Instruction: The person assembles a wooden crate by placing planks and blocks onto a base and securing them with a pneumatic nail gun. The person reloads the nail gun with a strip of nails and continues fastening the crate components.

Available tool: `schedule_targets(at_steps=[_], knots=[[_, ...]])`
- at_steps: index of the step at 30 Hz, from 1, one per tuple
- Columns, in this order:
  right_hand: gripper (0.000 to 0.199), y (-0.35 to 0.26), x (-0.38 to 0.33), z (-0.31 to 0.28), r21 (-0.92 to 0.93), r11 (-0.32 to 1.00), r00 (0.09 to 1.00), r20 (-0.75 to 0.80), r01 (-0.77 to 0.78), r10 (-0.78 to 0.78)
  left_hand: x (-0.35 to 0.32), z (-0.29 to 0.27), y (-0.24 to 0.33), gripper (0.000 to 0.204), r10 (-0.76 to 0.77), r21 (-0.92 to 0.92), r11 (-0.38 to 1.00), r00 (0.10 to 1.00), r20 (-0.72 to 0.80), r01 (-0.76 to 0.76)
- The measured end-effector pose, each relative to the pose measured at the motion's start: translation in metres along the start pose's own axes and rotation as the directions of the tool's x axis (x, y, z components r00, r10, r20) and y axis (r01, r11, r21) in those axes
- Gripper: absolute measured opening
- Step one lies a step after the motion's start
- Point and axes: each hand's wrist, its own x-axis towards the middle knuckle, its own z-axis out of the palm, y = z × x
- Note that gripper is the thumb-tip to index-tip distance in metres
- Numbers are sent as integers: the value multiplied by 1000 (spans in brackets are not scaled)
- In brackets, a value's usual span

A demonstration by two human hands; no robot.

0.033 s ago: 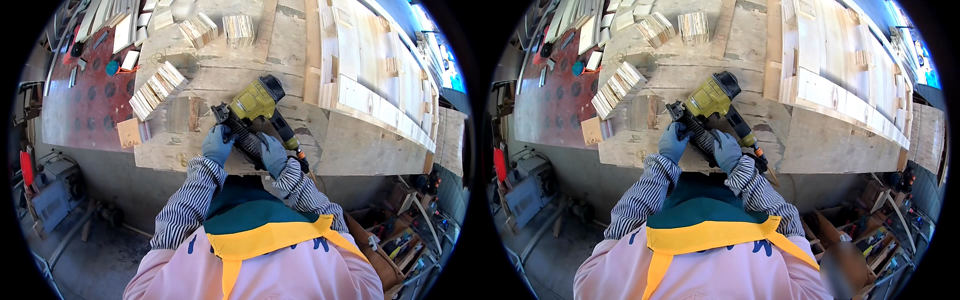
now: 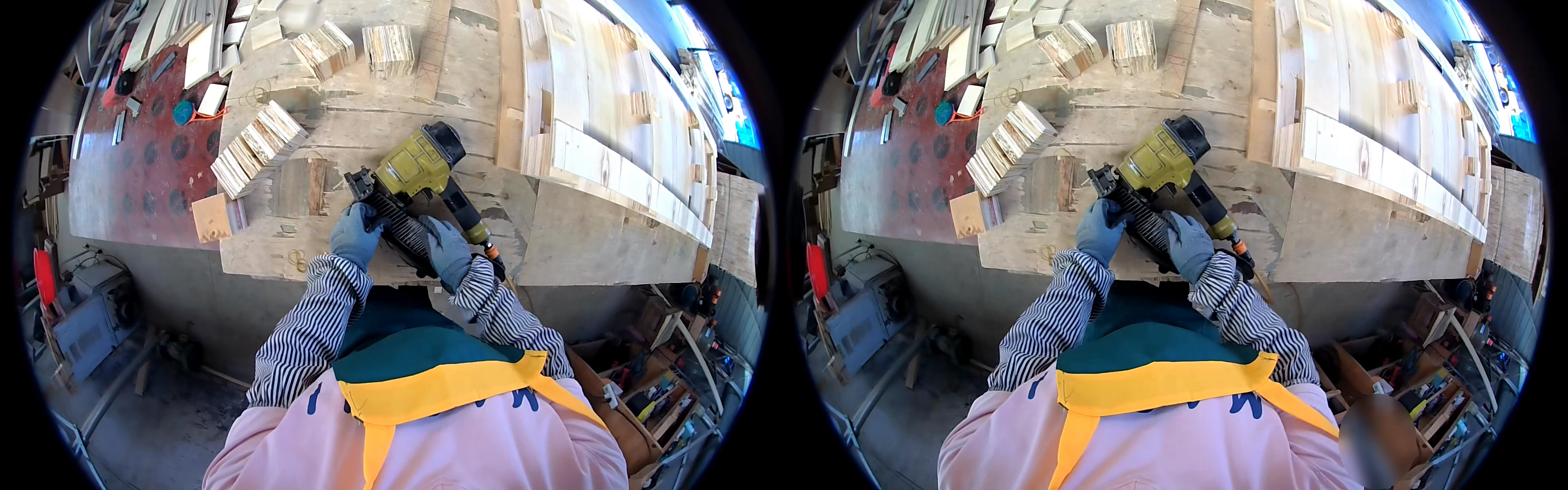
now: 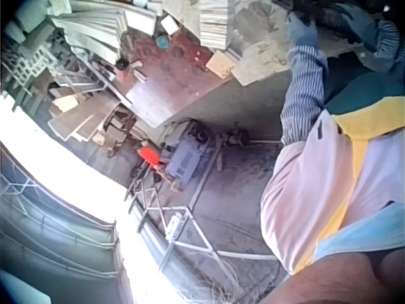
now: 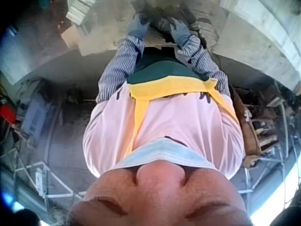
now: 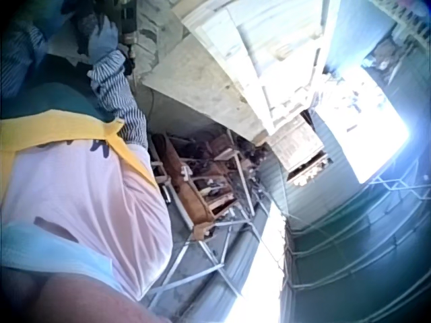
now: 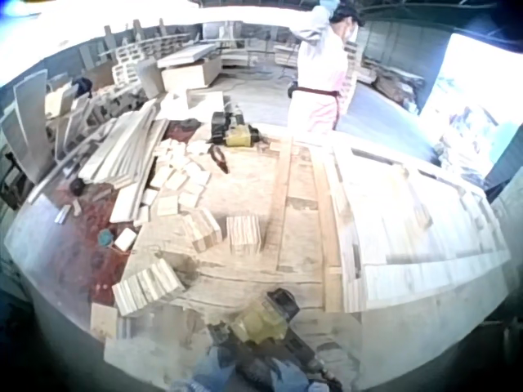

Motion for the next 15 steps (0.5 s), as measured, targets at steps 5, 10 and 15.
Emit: schedule_targets(at_steps=[5, 10, 15], knots=[[47, -5, 1, 3, -47, 999, 999, -26, 24, -26, 3, -1, 12, 40, -129, 157, 979, 992, -4, 128], [49, -20, 7, -7, -52, 997, 998, 37, 59, -58, 3, -1, 9, 42, -145, 75, 987, 989, 18, 144], [41, -40, 15, -1, -419, 888, 977, 169, 188, -128, -1, -3, 10, 41, -136, 39, 990, 990, 32, 135]])
